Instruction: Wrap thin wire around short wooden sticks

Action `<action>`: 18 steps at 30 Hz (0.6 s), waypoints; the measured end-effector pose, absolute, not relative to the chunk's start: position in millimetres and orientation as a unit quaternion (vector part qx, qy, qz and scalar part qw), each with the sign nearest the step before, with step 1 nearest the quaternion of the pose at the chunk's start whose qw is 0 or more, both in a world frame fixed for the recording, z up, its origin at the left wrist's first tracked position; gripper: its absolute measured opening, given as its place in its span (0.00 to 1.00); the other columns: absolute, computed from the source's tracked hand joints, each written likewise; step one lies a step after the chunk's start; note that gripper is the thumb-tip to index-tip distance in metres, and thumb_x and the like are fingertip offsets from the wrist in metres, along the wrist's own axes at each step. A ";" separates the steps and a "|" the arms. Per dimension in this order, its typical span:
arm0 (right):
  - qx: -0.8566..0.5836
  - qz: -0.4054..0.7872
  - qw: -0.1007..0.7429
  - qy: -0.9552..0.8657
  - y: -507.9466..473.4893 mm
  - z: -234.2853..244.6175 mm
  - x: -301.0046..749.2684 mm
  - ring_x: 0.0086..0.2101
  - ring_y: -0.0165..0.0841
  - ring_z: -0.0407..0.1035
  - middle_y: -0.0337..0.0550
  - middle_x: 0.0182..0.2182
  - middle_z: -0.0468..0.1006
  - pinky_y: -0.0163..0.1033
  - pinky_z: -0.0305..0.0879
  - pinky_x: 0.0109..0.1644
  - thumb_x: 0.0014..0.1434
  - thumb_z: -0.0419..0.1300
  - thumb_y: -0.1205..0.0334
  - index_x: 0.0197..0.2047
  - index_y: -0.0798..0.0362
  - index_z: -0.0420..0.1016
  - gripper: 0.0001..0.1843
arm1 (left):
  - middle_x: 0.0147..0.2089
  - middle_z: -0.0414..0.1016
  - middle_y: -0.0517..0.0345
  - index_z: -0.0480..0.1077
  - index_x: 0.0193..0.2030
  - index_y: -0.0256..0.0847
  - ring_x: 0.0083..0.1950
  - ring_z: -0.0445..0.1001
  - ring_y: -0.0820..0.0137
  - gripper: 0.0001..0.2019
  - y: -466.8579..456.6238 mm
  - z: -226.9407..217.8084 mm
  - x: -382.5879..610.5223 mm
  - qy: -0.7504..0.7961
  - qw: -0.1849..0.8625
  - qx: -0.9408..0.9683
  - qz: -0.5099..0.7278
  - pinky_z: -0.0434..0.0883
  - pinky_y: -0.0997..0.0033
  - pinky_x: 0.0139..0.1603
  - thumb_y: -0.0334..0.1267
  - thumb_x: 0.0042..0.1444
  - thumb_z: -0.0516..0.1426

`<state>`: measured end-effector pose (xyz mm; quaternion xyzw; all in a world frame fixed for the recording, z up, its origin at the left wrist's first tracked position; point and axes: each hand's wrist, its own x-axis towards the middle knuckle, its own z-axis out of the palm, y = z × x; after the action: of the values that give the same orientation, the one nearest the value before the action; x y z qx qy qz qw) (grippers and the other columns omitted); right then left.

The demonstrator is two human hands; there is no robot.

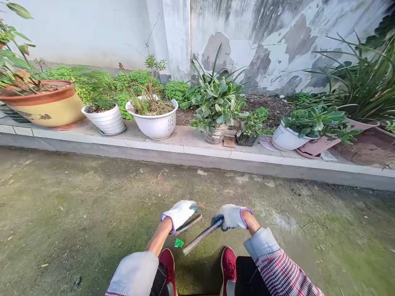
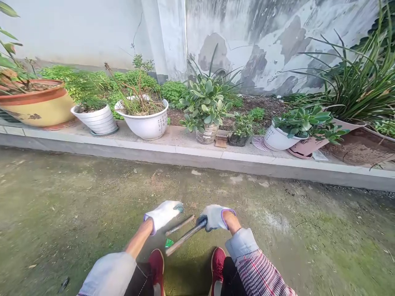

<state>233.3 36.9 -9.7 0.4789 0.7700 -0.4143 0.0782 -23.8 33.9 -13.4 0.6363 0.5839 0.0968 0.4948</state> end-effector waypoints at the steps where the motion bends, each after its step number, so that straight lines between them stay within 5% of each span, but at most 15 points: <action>1: 0.435 -0.474 0.073 0.762 35.9 -6.1 233.9 0.23 0.26 0.67 0.28 0.24 0.78 0.28 0.60 0.28 0.39 0.66 0.67 0.41 0.41 0.86 0.23 | 0.33 0.76 0.56 0.74 0.32 0.42 0.39 0.72 0.62 0.05 34.2 -14.6 -24.0 0.583 0.496 0.637 0.097 0.64 0.69 0.37 0.39 0.50 0.58; 4: 0.375 -0.577 -0.010 0.725 38.6 3.8 234.2 0.28 0.26 0.68 0.33 0.31 0.80 0.28 0.61 0.30 0.45 0.64 0.65 0.50 0.49 0.84 0.27 | 0.35 0.76 0.57 0.74 0.35 0.41 0.37 0.71 0.65 0.08 34.8 -19.2 -23.1 0.559 0.512 0.644 0.107 0.65 0.71 0.37 0.40 0.54 0.55; 8: 0.468 -0.541 -0.178 0.675 48.5 0.5 231.2 0.30 0.29 0.68 0.39 0.35 0.81 0.31 0.63 0.32 0.47 0.63 0.62 0.52 0.57 0.82 0.27 | 0.36 0.75 0.58 0.73 0.35 0.40 0.38 0.70 0.66 0.09 29.4 -25.4 -12.9 0.529 0.520 0.658 0.127 0.65 0.73 0.37 0.41 0.56 0.55; 11: 0.538 -0.508 -0.221 0.635 53.9 -12.3 225.5 0.34 0.32 0.72 0.42 0.41 0.82 0.34 0.67 0.36 0.51 0.61 0.62 0.59 0.58 0.77 0.31 | 0.31 0.73 0.60 0.73 0.39 0.40 0.31 0.66 0.70 0.11 21.7 -25.8 -0.9 0.518 0.538 0.658 0.101 0.61 0.73 0.31 0.42 0.58 0.53; 15: 0.603 -0.347 -0.114 0.709 57.7 -20.2 216.9 0.45 0.38 0.76 0.44 0.50 0.82 0.38 0.69 0.49 0.57 0.60 0.63 0.62 0.47 0.76 0.28 | 0.26 0.69 0.61 0.73 0.37 0.40 0.26 0.61 0.71 0.12 21.9 -20.4 2.3 0.516 0.527 0.672 0.073 0.54 0.71 0.26 0.43 0.60 0.52; 18: 0.603 -0.204 0.032 0.770 58.4 -18.0 218.0 0.45 0.42 0.77 0.51 0.49 0.81 0.42 0.68 0.48 0.61 0.59 0.62 0.61 0.44 0.78 0.25 | 0.27 0.70 0.60 0.74 0.36 0.39 0.27 0.62 0.71 0.12 29.4 -17.3 -8.5 0.530 0.491 0.687 0.076 0.55 0.70 0.28 0.42 0.60 0.52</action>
<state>218.0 58.4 -18.0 0.6035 0.7703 -0.2036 0.0322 -8.5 29.4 -17.3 0.6874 0.5298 0.0755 0.4911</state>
